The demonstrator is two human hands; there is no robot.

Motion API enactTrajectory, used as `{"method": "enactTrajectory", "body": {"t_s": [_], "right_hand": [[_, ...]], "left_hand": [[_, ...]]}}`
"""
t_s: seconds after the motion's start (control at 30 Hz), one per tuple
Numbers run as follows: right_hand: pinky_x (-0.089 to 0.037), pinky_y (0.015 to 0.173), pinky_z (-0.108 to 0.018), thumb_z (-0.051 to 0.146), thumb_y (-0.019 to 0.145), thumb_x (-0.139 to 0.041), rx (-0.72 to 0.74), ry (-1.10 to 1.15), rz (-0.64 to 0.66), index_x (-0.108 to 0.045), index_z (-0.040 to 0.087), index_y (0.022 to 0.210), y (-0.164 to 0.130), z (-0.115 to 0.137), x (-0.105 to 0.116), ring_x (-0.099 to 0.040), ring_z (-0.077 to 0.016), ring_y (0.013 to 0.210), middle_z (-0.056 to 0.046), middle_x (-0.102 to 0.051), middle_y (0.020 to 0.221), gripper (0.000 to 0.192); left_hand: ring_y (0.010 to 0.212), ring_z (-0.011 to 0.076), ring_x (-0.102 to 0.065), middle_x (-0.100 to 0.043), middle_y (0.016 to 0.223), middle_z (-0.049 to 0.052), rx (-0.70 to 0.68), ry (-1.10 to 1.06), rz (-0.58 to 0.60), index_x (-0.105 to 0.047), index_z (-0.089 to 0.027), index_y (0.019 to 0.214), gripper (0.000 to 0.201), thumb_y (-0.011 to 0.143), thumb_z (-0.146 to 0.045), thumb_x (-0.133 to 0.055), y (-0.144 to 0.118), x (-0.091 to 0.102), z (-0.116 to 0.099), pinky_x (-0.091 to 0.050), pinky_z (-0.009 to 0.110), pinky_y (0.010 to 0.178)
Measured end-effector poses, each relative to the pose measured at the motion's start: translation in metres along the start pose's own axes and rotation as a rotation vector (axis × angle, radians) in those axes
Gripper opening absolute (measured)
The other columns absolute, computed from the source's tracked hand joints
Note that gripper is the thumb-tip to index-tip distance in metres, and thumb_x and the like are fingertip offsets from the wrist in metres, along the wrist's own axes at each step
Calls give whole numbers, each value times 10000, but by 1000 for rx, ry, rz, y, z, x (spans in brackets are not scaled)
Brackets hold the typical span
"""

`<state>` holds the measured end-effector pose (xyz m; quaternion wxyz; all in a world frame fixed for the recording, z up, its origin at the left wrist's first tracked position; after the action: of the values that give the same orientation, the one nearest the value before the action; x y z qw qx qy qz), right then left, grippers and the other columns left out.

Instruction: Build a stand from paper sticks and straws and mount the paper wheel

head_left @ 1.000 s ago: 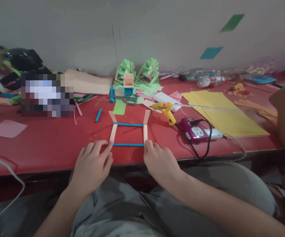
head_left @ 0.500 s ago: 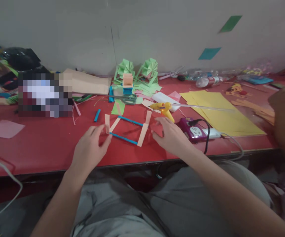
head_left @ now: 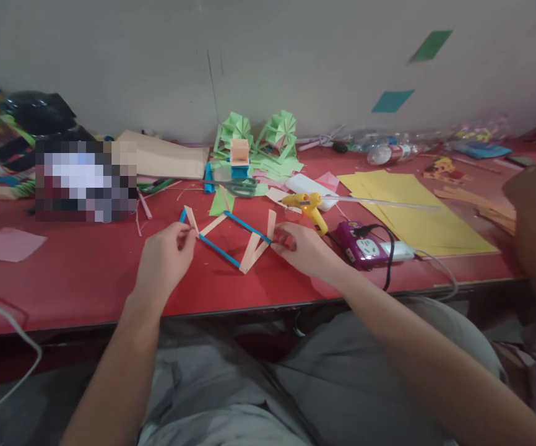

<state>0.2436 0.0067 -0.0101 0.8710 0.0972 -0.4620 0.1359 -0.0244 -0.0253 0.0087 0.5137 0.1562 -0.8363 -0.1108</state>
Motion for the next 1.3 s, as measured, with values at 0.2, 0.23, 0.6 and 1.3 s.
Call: {"method": "enactTrajectory", "body": {"t_s": [0.2,0.23,0.6,1.3], "right_hand": [[-404,656,-258,231,912,-594,22,-48,18,-711,154,998,6,-1,-2,-586,-149,741,-76,-701,954,164],[-400,653,-257,224,916,-583,27,-54,15,-718,155,990,6,-1,-2,-585,-148,734,-73,-702,941,170],[-438,679,-260,181,881,-586,36,-73,20,-741,177,945,7,-4,-1,-623,-164,759,-61,-731,925,167],[-444,725,-281,206,883,-673,147,-13,17,-720,160,901,9,-7,-3,-595,-147,784,-47,-673,974,68]], "left_hand": [[600,130,-572,-668,781,8,-138,-292,108,-659,-197,1059,283,944,-409,-511,-44,3,-37,-472,252,601],[608,132,-563,-665,815,11,-165,-298,140,-647,-199,1087,311,918,-446,-561,-50,1,-43,-472,259,605],[806,179,-628,-638,890,21,-181,-102,171,-623,-224,1023,148,918,-311,-564,-59,-20,-43,-446,288,674],[777,162,-624,-663,904,-12,-122,-86,190,-645,-246,910,77,888,-320,-645,-61,-38,-60,-406,271,640]]}}
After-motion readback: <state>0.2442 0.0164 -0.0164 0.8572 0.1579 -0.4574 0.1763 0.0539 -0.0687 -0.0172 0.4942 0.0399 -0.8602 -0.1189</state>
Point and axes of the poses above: each hand's wrist, its own y-axis towards the middle knuckle, its own x-axis out of the back of the hand, z = x × y, the point moved 7 cm from there along y, towards the middle knuckle
